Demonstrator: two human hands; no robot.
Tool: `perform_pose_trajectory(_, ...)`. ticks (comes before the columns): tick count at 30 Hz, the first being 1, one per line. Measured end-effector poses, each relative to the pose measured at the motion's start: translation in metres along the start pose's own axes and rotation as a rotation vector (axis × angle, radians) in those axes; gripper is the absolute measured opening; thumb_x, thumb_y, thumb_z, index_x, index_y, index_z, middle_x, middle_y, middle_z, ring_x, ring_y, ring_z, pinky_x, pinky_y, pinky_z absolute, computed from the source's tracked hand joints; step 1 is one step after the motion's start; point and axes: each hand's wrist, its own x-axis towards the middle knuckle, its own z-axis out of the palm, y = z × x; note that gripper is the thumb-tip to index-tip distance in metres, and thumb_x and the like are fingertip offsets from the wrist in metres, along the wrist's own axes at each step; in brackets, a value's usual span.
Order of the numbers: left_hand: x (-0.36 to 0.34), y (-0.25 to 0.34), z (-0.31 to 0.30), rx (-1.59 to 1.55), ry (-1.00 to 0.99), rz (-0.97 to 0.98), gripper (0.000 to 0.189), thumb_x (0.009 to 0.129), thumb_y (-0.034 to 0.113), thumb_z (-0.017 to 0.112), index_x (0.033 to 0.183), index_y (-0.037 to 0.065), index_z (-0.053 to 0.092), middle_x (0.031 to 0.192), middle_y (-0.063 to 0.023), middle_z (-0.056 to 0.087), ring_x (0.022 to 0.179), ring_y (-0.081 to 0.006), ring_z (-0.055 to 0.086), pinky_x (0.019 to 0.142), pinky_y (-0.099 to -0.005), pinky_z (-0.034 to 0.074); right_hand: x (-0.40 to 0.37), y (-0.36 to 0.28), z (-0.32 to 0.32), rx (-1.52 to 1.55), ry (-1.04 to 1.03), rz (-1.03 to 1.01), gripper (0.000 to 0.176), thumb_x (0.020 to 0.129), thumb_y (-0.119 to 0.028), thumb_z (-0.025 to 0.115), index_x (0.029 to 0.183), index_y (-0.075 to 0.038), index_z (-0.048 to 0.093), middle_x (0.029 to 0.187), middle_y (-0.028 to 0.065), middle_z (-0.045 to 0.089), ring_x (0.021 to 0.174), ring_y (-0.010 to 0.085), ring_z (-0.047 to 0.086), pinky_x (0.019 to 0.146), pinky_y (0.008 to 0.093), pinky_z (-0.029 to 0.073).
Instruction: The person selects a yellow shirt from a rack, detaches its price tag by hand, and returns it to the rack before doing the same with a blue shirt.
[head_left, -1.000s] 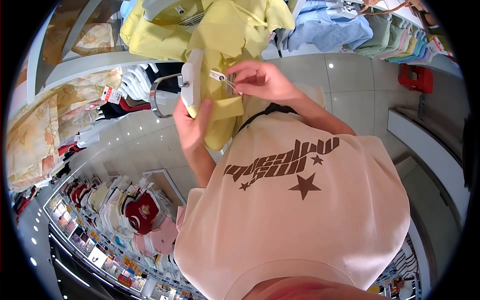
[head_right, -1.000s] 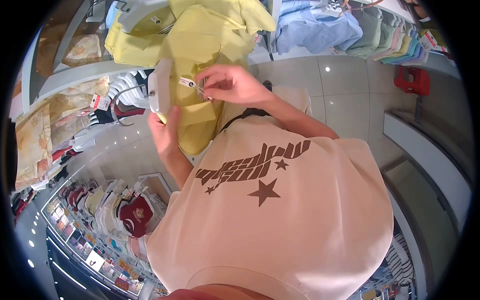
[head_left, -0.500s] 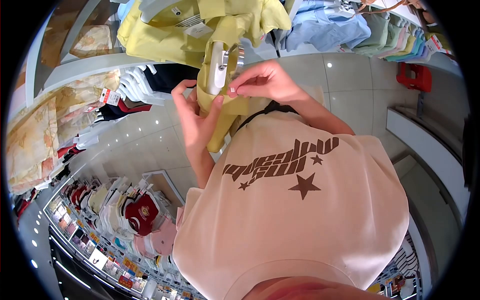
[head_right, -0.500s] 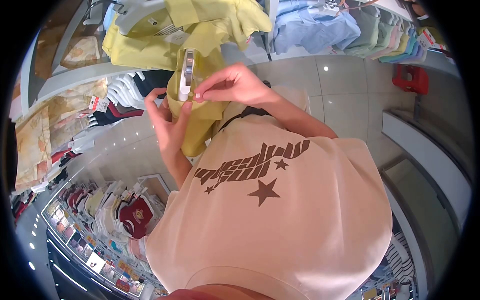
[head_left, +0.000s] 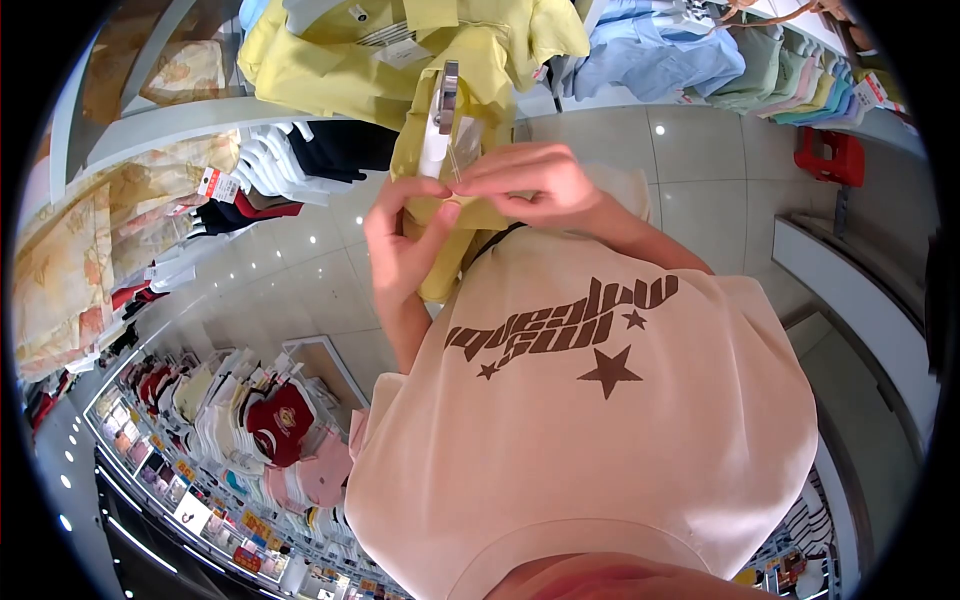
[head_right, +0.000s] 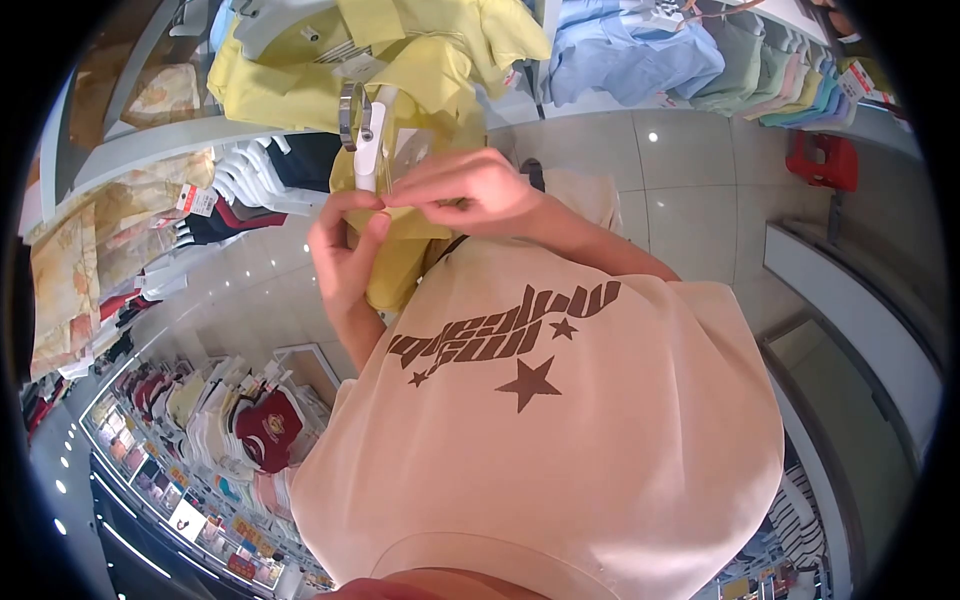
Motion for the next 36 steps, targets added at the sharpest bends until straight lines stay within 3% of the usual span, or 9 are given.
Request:
perform_pose_trajectory(4, -0.001, -0.001, 0.004, 0.086, 0.070, -0.006, 0.023, 0.086, -0.006, 0.083, 0.106, 0.000, 0.073, 0.102, -0.0029, 0.072, 0.098, -0.0110, 0.062, 0.089, -0.0264, 0.047, 0.003, -0.003, 0.007, -0.201, 0.051, -0.182, 0.045, 0.075, 0.018, 0.066, 0.114, 0.002, 0.080, 0.118, 0.0144, 0.079, 0.103, 0.0317, 0.078, 0.085, 0.0404, 0.065)
perform_pose_trajectory(7, -0.003, -0.002, 0.005, 0.103, 0.115, -0.027, 0.024, 0.085, -0.005, 0.085, 0.105, 0.000, 0.074, 0.100, -0.0019, 0.073, 0.095, -0.0106, 0.062, 0.087, -0.0263, 0.047, 0.002, -0.005, 0.013, -0.232, 0.080, -0.204, 0.044, 0.075, 0.018, 0.067, 0.114, 0.002, 0.079, 0.117, 0.0146, 0.079, 0.104, 0.0322, 0.078, 0.082, 0.0385, 0.065)
perform_pose_trajectory(14, -0.008, 0.001, 0.005, 0.078, 0.122, -0.026, 0.020, 0.087, -0.004, 0.083, 0.102, 0.001, 0.072, 0.099, -0.0003, 0.070, 0.094, -0.0100, 0.059, 0.086, -0.0252, 0.044, 0.003, -0.012, 0.006, -0.182, 0.147, -0.011, 0.026, 0.084, 0.009, 0.079, 0.109, 0.001, 0.078, 0.106, 0.0115, 0.075, 0.082, 0.0229, 0.072, 0.070, 0.0336, 0.059)
perform_pose_trajectory(20, -0.008, 0.003, 0.005, -0.038, 0.058, -0.053, 0.017, 0.090, 0.001, 0.081, 0.102, 0.002, 0.070, 0.100, -0.0001, 0.067, 0.097, -0.0099, 0.057, 0.088, -0.0246, 0.042, 0.017, -0.003, 0.002, -0.223, 0.030, -0.232, 0.021, 0.080, 0.006, 0.082, 0.099, 0.000, 0.075, 0.111, 0.0110, 0.072, 0.086, 0.0237, 0.072, 0.071, 0.0330, 0.058)
perform_pose_trajectory(26, -0.009, 0.004, 0.009, -0.193, -0.005, -0.109, 0.016, 0.094, -0.005, 0.075, 0.107, 0.001, 0.068, 0.101, 0.0000, 0.066, 0.097, -0.0076, 0.058, 0.085, -0.0224, 0.046, 0.014, -0.004, 0.003, -0.133, -0.011, -0.108, 0.013, 0.085, 0.003, 0.077, 0.093, -0.003, 0.069, 0.107, 0.0047, 0.067, 0.079, 0.0218, 0.068, 0.065, 0.0326, 0.055)
perform_pose_trajectory(32, -0.007, 0.002, 0.013, -0.160, -0.008, -0.090, 0.014, 0.096, -0.003, 0.074, 0.108, 0.001, 0.068, 0.102, -0.0001, 0.066, 0.096, -0.0071, 0.057, 0.084, -0.0227, 0.047, 0.012, -0.019, 0.002, -0.130, -0.056, 0.052, 0.015, 0.087, 0.004, 0.072, 0.092, -0.004, 0.060, 0.102, 0.0053, 0.061, 0.071, 0.0198, 0.061, 0.060, 0.0323, 0.051)
perform_pose_trajectory(36, -0.008, -0.001, 0.016, -0.078, 0.011, -0.078, 0.013, 0.096, 0.000, 0.075, 0.107, 0.001, 0.069, 0.104, 0.0000, 0.066, 0.095, -0.0065, 0.056, 0.084, -0.0225, 0.046, 0.011, -0.018, -0.002, -0.156, -0.087, 0.047, 0.017, 0.087, 0.003, 0.072, 0.093, -0.004, 0.058, 0.096, 0.0062, 0.058, 0.067, 0.0216, 0.056, 0.058, 0.0339, 0.048)
